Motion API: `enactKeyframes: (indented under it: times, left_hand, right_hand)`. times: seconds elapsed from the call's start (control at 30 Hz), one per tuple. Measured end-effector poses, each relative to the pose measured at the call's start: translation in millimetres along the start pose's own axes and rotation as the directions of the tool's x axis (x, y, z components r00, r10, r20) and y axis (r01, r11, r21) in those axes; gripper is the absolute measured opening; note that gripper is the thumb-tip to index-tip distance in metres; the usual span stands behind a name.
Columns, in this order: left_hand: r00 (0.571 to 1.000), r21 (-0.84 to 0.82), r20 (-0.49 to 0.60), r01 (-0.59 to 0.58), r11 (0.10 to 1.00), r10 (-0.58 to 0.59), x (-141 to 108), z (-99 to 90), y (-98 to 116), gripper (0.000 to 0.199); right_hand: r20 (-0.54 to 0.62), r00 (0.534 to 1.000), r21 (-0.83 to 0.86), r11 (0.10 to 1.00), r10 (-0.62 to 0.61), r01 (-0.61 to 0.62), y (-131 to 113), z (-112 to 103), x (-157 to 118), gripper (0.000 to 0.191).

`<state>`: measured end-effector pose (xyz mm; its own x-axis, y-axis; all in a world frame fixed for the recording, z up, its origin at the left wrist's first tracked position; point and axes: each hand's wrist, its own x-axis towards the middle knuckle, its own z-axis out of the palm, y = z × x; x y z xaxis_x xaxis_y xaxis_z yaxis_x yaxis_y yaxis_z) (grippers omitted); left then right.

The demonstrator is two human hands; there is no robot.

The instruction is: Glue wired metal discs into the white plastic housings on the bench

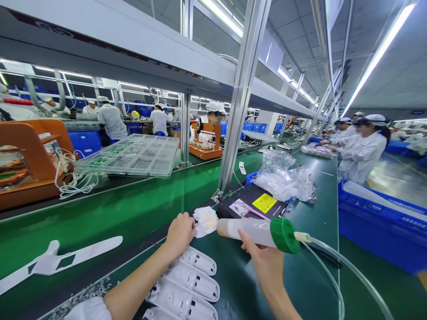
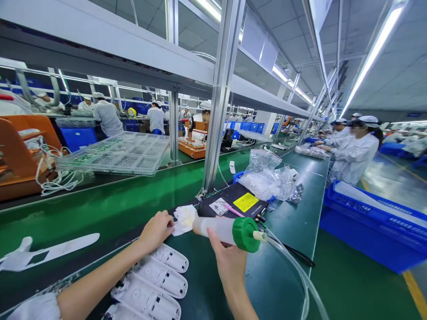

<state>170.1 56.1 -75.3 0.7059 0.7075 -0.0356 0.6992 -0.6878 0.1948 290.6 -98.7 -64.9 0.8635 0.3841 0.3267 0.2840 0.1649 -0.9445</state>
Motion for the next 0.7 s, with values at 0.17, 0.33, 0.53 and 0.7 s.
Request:
enactKeyframes:
  times: [0.17,0.33,0.53,0.7]
  left_hand:
    - [1.0,0.016,-0.001,0.017,1.0,-0.017,-0.8,-0.4,2.6,0.013]
    - [0.999,-0.008,-0.002,0.037,0.999,-0.037,0.4,0.1,4.5,0.014]
    - [0.998,-0.101,-0.024,0.056,0.993,-0.058,-8.7,-20.3,-9.9,0.018]
    - [0.985,-0.261,0.072,-0.131,0.957,0.155,-39.5,-38.4,-45.6,0.026]
  right_hand:
    - [-0.078,0.995,0.026,0.998,-0.062,0.064,-20.8,-12.8,16.3,0.043]
    - [-0.132,0.983,0.195,0.969,-0.124,0.149,-46.1,-17.6,32.6,0.039]
    - [-0.089,0.98,0.431,0.88,-0.18,0.201,-82.3,-12.7,45.8,0.049]
    - [0.019,0.977,0.388,0.902,-0.214,0.19,-72.3,3.2,27.3,0.034]
